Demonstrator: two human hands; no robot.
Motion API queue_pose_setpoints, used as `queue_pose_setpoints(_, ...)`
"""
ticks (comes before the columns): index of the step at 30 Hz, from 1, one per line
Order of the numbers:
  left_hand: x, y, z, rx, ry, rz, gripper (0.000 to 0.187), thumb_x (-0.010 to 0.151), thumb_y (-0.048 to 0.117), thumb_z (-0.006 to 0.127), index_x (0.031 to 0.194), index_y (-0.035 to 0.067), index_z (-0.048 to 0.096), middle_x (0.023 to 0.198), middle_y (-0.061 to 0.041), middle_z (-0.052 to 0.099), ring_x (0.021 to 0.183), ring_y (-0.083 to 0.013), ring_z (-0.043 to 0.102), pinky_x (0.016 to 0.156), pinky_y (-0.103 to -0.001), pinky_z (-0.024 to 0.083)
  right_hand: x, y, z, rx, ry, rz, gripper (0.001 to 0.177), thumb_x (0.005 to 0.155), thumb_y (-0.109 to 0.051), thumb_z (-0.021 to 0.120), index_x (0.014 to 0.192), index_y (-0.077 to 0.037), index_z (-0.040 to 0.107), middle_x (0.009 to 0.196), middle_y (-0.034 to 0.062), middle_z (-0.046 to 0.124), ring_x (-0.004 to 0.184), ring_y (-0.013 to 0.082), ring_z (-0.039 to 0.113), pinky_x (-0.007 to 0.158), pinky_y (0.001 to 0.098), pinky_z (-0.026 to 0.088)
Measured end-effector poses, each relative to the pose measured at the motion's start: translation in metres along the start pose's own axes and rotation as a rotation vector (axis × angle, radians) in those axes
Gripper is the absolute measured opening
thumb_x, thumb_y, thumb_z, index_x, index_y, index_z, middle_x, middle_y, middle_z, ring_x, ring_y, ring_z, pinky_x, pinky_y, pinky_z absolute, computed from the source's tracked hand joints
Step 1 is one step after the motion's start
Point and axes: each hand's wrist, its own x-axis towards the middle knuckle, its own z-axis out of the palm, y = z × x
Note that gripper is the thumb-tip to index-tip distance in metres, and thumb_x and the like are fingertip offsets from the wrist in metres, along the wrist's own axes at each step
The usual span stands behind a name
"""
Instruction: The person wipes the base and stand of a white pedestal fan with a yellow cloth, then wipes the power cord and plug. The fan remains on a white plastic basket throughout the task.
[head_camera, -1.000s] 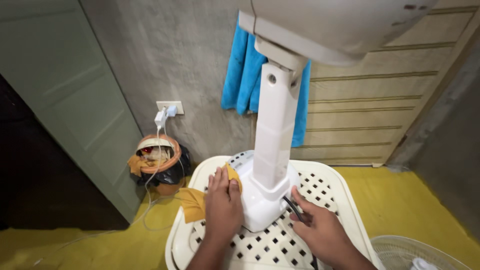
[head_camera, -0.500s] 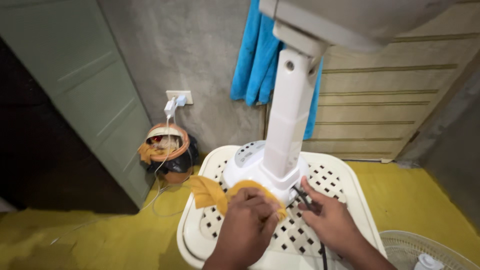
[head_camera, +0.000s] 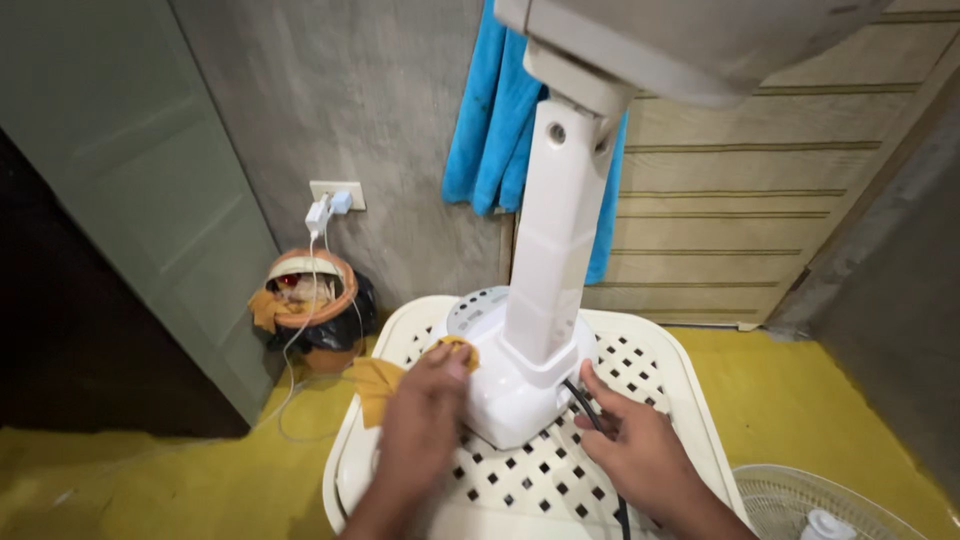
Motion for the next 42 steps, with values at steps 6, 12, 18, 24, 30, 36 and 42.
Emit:
queue_pose_setpoints(6, -0.038, 0.019, 0.019, 0.564, -0.147, 0.664, 0.052, 0.086, 0.028, 0.071, 0.131, 0.003, 0.063, 0.128, -0.02, 0.066, 0.13, -0.0449, 0.05, 0.108, -0.047, 0.035, 0.006, 0.008, 0.002, 0.121, -0.044, -0.096, 0.081, 0.085, -0.005, 0.066, 0.16, -0.02, 0.039, 0.123, 0.0026, 0.076, 0.106, 0.011, 0.074, 0.092, 0.0264, 0.057)
queue_pose_setpoints(12, -0.004, 0.014, -0.011, 0.359, -0.222, 0.198, 0.031, 0.096, 0.012, 0.06, 0.124, 0.006, 0.072, 0.12, -0.012, 0.074, 0.114, -0.0294, 0.069, 0.1, -0.037, 0.052, 0.004, 0.003, 0.0, 0.097, -0.037, -0.072, 0.081, 0.086, -0.004, 0.063, 0.161, -0.022, 0.037, 0.118, 0.0042, 0.077, 0.107, 0.0111, 0.075, 0.093, 0.0255, 0.057)
queue_pose_setpoints(18, 0.022, -0.006, -0.019, 0.183, 0.011, -0.182, 0.041, 0.091, 0.012, 0.061, 0.131, 0.006, 0.064, 0.113, -0.011, 0.077, 0.103, -0.0192, 0.075, 0.091, -0.033, 0.056, -0.005, -0.023, -0.013, -0.357, 0.0, 0.116, 0.074, 0.095, -0.007, 0.059, 0.163, -0.034, 0.044, 0.105, 0.0217, 0.079, 0.078, 0.0175, 0.061, 0.08, 0.0279, 0.056)
queue_pose_setpoints(24, 0.007, 0.001, 0.01, 0.067, 0.108, -0.813, 0.057, 0.109, 0.014, 0.044, 0.165, 0.023, 0.037, 0.125, -0.031, 0.072, 0.107, -0.0454, 0.07, 0.089, -0.05, 0.052, 0.005, -0.017, -0.004, -0.062, 0.06, -0.102, 0.079, 0.083, -0.007, 0.053, 0.156, -0.036, 0.045, 0.109, 0.0034, 0.078, 0.07, 0.0093, 0.06, 0.076, 0.0252, 0.052)
queue_pose_setpoints(30, -0.052, -0.038, 0.059, -0.151, 0.125, -0.226, 0.074, 0.102, 0.023, 0.047, 0.167, -0.001, 0.02, 0.157, -0.022, 0.042, 0.13, -0.0348, 0.063, 0.103, -0.039, 0.052, 0.013, -0.003, 0.005, -0.061, 0.07, -0.115, 0.077, 0.084, -0.007, 0.053, 0.156, -0.029, 0.037, 0.125, 0.0086, 0.076, 0.098, 0.0118, 0.067, 0.095, 0.0254, 0.048)
queue_pose_setpoints(36, -0.009, 0.0, 0.042, 0.112, 0.102, -0.442, 0.087, 0.098, 0.037, 0.053, 0.162, 0.0, 0.006, 0.166, -0.02, 0.015, 0.153, -0.0288, 0.023, 0.122, -0.034, 0.019, 0.018, 0.005, 0.002, -0.02, 0.014, -0.209, 0.078, 0.082, -0.006, 0.052, 0.157, -0.024, 0.037, 0.138, 0.007, 0.071, 0.116, 0.0114, 0.066, 0.102, 0.0247, 0.044)
queue_pose_setpoints(42, 0.004, -0.003, 0.027, 0.399, 0.078, -0.103, 0.073, 0.103, 0.032, 0.054, 0.15, -0.015, 0.024, 0.161, -0.032, 0.022, 0.153, -0.0411, 0.019, 0.122, -0.044, 0.015, 0.015, -0.001, 0.001, -0.026, 0.017, -0.207, 0.083, 0.081, -0.007, 0.054, 0.159, -0.026, 0.036, 0.139, 0.0057, 0.067, 0.115, 0.0103, 0.066, 0.1, 0.0249, 0.043)
